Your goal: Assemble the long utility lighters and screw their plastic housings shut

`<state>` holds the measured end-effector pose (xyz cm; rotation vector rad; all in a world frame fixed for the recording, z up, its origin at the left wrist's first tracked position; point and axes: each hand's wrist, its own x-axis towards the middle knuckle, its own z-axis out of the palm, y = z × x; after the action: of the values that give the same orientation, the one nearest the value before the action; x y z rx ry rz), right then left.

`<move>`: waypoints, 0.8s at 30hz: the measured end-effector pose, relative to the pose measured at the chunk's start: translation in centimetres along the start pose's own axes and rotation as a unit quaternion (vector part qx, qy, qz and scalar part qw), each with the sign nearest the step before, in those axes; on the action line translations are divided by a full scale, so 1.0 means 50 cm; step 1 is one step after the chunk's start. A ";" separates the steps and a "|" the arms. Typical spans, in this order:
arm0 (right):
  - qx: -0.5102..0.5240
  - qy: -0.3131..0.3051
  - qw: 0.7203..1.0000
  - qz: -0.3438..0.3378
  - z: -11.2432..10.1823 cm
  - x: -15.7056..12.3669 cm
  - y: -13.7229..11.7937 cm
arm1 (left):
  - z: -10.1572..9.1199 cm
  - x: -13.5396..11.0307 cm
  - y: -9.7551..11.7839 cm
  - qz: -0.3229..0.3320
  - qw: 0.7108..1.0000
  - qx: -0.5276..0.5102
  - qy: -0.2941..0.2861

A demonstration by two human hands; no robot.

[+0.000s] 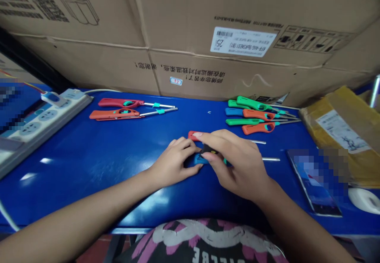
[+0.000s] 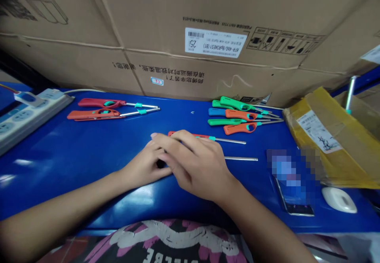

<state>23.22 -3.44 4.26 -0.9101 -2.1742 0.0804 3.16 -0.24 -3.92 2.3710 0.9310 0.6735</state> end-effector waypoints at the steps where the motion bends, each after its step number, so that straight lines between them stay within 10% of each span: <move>1: 0.014 0.028 0.999 0.014 -0.004 -0.003 0.003 | -0.001 0.001 0.005 0.007 1.000 0.020 -0.010; 7: 0.083 0.155 0.983 0.043 -0.023 -0.015 0.013 | -0.023 0.006 0.036 0.057 0.995 0.042 -0.063; 14: 0.063 0.316 0.942 -0.097 -0.012 -0.040 0.021 | -0.069 0.045 0.012 0.143 0.982 0.010 0.121; 19: 0.034 0.298 0.949 -0.099 -0.019 -0.045 0.026 | -0.051 0.045 0.021 0.161 0.985 0.045 0.032; 24: -0.027 0.271 0.955 -0.120 -0.024 -0.042 0.027 | -0.080 0.019 0.065 0.035 0.990 0.072 -0.113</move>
<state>25.78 -4.01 3.37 -0.5983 -1.7559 -0.3153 2.88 -0.55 1.30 2.5533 0.8244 0.3618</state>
